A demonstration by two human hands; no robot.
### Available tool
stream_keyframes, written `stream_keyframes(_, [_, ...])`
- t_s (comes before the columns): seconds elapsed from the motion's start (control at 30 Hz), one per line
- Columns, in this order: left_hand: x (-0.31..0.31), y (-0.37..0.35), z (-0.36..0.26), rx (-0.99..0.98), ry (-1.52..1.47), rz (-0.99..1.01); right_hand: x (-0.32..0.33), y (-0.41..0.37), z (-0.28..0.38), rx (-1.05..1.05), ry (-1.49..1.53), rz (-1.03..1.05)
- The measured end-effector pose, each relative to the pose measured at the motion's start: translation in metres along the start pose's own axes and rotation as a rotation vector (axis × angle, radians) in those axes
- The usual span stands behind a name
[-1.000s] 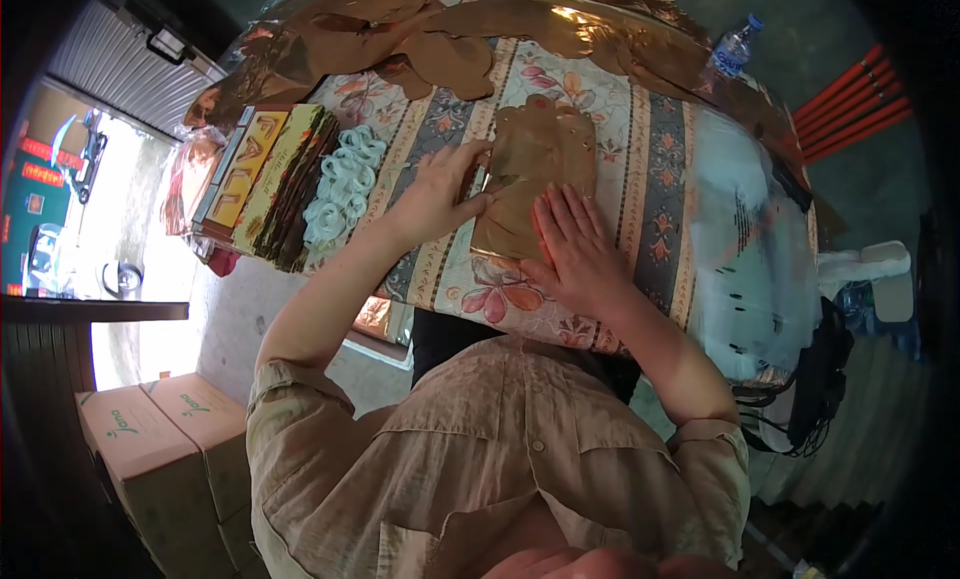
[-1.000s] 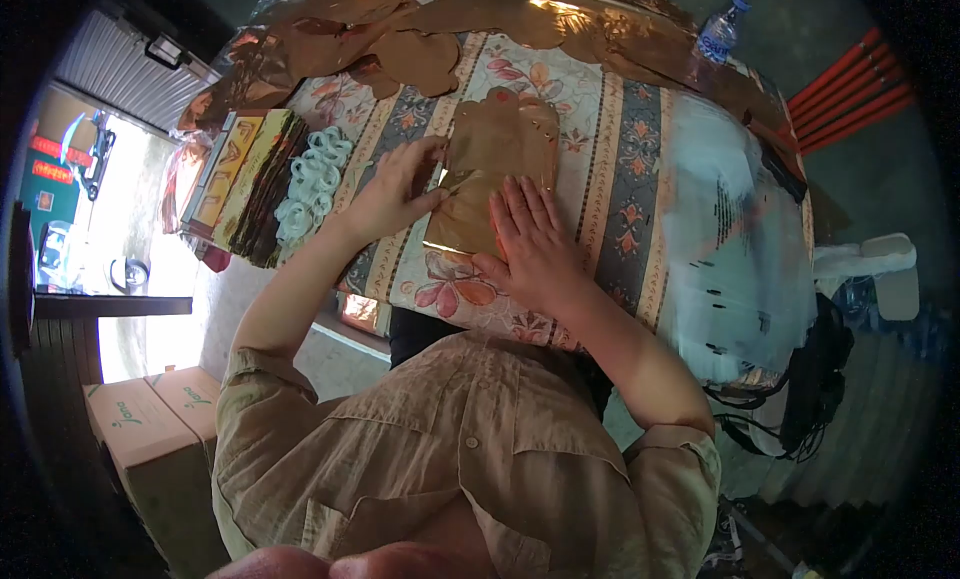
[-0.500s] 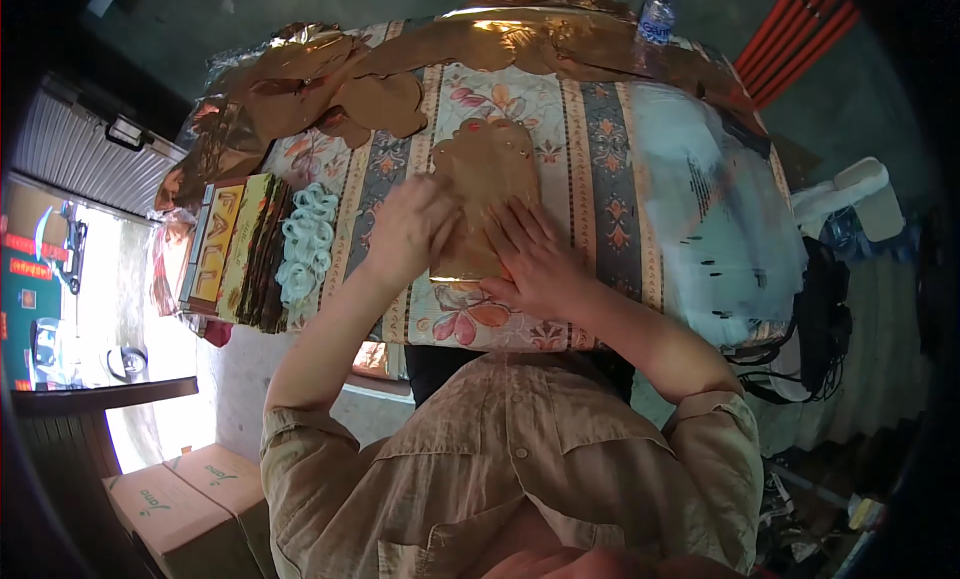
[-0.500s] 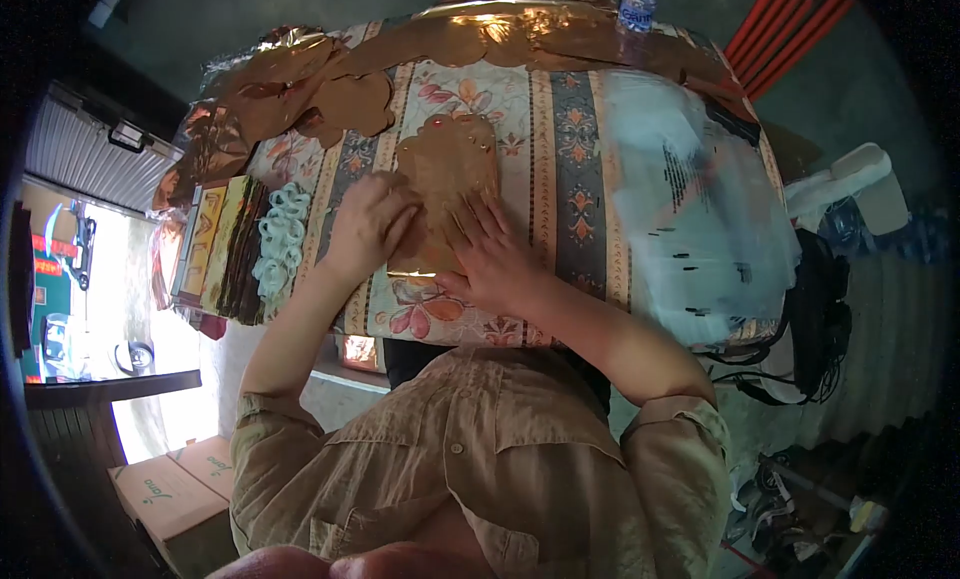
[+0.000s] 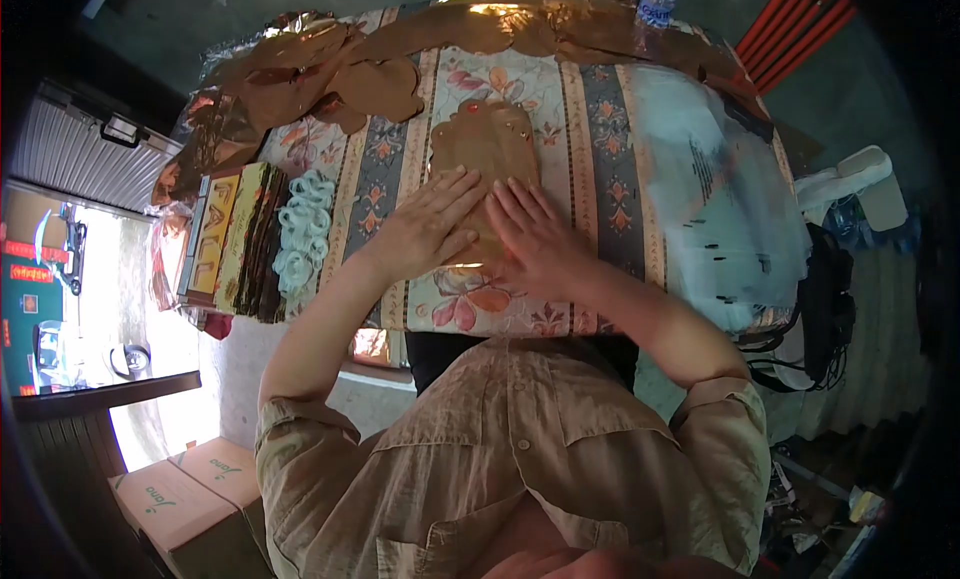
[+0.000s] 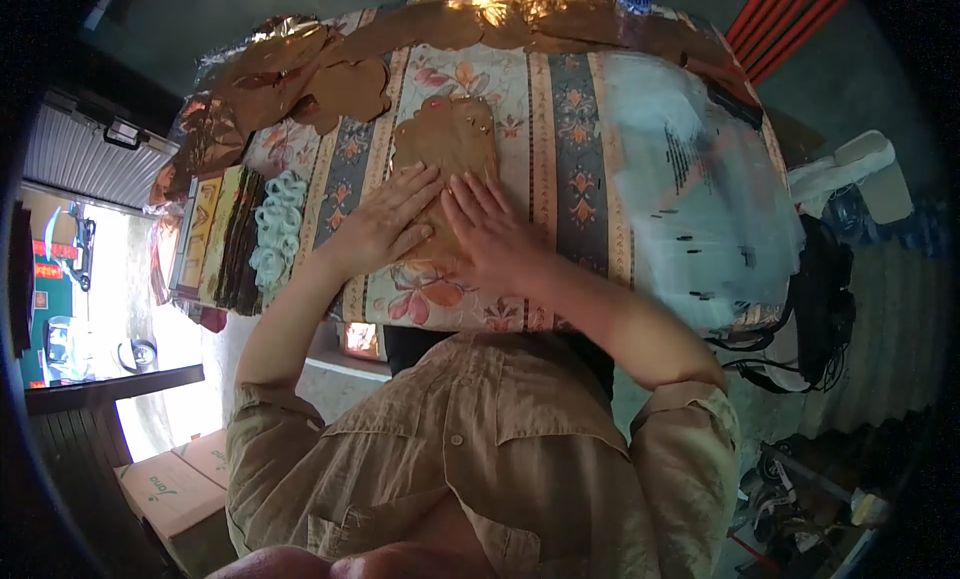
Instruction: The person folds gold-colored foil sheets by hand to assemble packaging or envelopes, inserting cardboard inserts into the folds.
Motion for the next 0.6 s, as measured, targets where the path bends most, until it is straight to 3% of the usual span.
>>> stream_keyframes(0.03, [0.0, 0.0, 0.0, -0.009, 0.001, -0.007, 0.001, -0.001, -0.006, -0.001, 0.011, 0.009])
stream_keyframes(0.13, [0.002, 0.0, -0.003, 0.003, 0.009, -0.002, -0.011, 0.002, -0.048, -0.256, 1.129, 0.035])
stream_keyframes(0.17, [0.002, 0.0, -0.003, 0.01, 0.023, 0.004, -0.011, 0.001, -0.058, -0.257, 1.131, 0.038])
stream_keyframes(0.27, [0.002, 0.0, -0.003, -0.015, 0.032, -0.019, 0.025, 0.001, -0.07, -0.171, 0.559, -0.158])
stream_keyframes(0.3, [0.002, 0.001, -0.004, -0.022, 0.03, -0.021, 0.023, -0.001, -0.071, -0.176, 0.554, -0.16])
stream_keyframes(0.37, [0.003, 0.0, -0.004, -0.015, 0.049, -0.021, 0.013, -0.002, -0.063, -0.102, 0.242, -0.09])
stream_keyframes(0.6, [0.0, 0.0, -0.003, 0.007, 0.041, -0.004, -0.002, -0.008, -0.026, -0.013, -0.005, 0.099])
Point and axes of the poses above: each hand's wrist, its own y-axis towards the middle knuckle, its own x-axis out of the back of the hand, z = x × y, the point moved 9 cm from there along y, towards the middle knuckle, and after that the axes turned 4 degrees about -z, right-handed, at the moved point
